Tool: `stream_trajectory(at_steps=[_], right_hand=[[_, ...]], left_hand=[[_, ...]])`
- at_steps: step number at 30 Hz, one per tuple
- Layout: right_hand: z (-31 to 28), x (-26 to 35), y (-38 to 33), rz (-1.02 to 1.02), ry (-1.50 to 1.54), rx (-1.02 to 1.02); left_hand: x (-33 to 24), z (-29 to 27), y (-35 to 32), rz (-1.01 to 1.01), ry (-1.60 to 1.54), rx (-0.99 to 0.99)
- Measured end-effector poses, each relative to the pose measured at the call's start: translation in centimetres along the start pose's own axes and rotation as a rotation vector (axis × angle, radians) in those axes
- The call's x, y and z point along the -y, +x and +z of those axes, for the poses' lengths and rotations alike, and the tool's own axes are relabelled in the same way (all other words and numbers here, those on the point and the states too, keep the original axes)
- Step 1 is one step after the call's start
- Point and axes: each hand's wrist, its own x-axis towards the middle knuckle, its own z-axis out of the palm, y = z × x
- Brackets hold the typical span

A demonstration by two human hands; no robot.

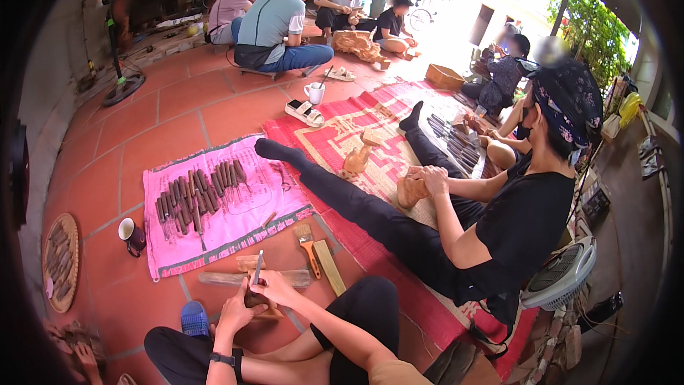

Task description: The person sits on the floor and uses a small knife to carve a piece of wood held in their left hand. They repeatedly scrape and shape the wood, occasionally rotating it to access different sides. Other people are visible in the background performing similar tasks.

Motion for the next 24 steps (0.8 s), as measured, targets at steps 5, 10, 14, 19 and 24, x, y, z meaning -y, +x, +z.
stream_trajectory(at_steps=[5,10,14,19,24], right_hand=[[-0.8,-2.4,1.1,0.056,0.072,-0.153],[-0.4,-0.2,-0.4,0.048,0.048,-0.017],[-0.4,-2.4,0.6,-0.077,0.061,-0.130],[-0.8,-2.2,1.0,0.041,0.305,-0.204],[-0.7,-2.1,0.3,0.108,0.382,-0.122]], left_hand=[[-0.8,0.1,0.1,-0.009,0.035,0.022],[-0.2,0.2,0.0,-0.014,0.016,0.005],[-1.3,-0.6,0.2,-0.001,-0.010,0.022],[0.1,-0.1,-0.1,0.022,-0.062,0.178],[2.3,1.1,-0.4,-0.025,0.064,0.224]])
